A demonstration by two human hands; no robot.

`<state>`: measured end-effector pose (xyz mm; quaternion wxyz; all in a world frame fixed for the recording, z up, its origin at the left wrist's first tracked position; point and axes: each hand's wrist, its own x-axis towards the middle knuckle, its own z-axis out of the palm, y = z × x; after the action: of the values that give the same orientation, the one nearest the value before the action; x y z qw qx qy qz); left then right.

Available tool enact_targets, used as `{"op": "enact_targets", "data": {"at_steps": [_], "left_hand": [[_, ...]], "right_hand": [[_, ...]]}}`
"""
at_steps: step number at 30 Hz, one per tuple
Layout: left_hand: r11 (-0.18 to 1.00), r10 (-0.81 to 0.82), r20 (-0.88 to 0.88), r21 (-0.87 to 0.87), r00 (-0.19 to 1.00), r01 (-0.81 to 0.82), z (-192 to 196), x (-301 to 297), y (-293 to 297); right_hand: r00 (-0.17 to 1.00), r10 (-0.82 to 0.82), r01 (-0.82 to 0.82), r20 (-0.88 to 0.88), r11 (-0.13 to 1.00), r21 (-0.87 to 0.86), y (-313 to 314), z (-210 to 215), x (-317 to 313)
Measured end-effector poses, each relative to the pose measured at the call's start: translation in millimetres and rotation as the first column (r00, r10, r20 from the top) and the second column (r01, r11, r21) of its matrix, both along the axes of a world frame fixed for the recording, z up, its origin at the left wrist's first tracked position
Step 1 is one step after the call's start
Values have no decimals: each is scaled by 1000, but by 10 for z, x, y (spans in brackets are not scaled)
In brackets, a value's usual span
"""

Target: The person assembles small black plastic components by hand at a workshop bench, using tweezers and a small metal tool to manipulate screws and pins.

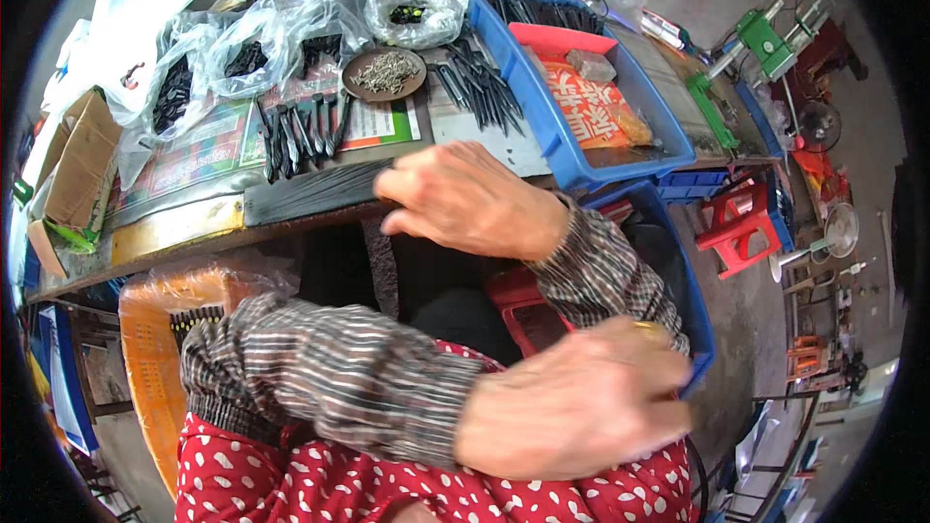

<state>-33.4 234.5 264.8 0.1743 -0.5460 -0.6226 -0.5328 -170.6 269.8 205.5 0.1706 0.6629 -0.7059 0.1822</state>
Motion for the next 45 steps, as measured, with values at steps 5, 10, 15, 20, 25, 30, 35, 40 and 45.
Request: {"op": "enact_targets", "data": {"at_steps": [5, 10, 15, 20, 25, 30, 35, 40, 45], "left_hand": [[976, 194, 94, -120, 977, -182, -396, -70, -681], [878, 451, 265, -302, 852, -371, -688, 6, -1228], [764, 638, 271, -342, 720, -548, -815, 135, -1606], [682, 729, 313, -411, 609, -605, -846, 278, -1835], [605, 796, 349, -495, 495, -624, -887, 301, -1914], [554, 833, 328, -489, 446, -674, -818, 211, -1952], [551, 833, 253, -457, 492, -698, -857, 177, -1955], [533, 846, 275, -437, 457, -725, -885, 196, -1951], [484, 875, 299, -506, 381, -714, -782, 164, -2087]], "right_hand": [[959, -235, 187, 160, 946, 264, 366, 100, 120], [887, -338, 224, 316, 912, 344, 563, 342, 273], [852, -364, 224, 375, 903, 368, 755, 329, 286], [809, -385, 192, 444, 887, 419, 863, 220, 302], [772, -360, 158, 524, 907, 390, 952, 135, 213], [689, -321, 88, 650, 927, 366, 988, 92, 159], [643, -291, 74, 708, 944, 321, 1077, -249, 255], [647, -364, 190, 670, 928, 321, 930, -540, 302], [812, -386, 281, 438, 916, 287, 660, -567, 244]]}}
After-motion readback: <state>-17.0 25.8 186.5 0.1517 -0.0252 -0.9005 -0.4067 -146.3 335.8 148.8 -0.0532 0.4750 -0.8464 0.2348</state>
